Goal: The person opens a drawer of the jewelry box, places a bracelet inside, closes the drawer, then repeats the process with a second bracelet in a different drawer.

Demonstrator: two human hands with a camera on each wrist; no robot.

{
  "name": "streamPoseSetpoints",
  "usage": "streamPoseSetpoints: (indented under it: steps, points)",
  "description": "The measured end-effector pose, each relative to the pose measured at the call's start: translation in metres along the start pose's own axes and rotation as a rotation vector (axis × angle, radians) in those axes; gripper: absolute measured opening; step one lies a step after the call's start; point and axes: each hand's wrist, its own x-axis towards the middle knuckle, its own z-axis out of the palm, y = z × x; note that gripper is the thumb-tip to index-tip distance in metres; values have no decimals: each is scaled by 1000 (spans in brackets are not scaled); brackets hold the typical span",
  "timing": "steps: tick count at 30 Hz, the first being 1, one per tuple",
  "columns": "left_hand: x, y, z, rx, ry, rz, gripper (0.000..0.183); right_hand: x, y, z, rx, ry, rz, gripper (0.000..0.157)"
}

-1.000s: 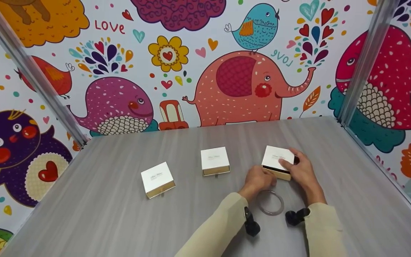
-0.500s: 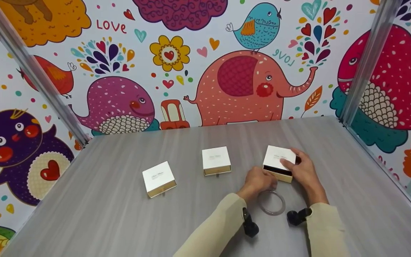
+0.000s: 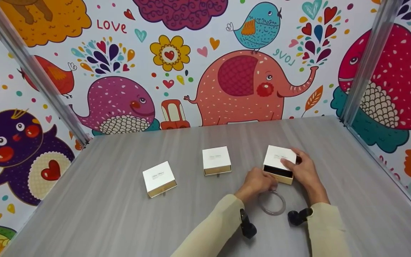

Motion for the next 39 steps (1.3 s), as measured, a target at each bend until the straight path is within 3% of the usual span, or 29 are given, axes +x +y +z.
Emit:
streamPoseSetpoints:
  steps: [16,22,31,39]
  points:
    - [-5,-3,1,-105,-35,-69,24,1,2,1,-45,17,-51,85]
    - [-7,-3,1,-93,-32,-104,26,0,2,1,-30,11,-42,87]
    - [-11,-2,1,-62,-16,-97,28,1,3,-1,-21,9,-36,87]
    - [-13,-4,-1,-167,-35,-81,26,0,0,-1,-25,-10,-53,86]
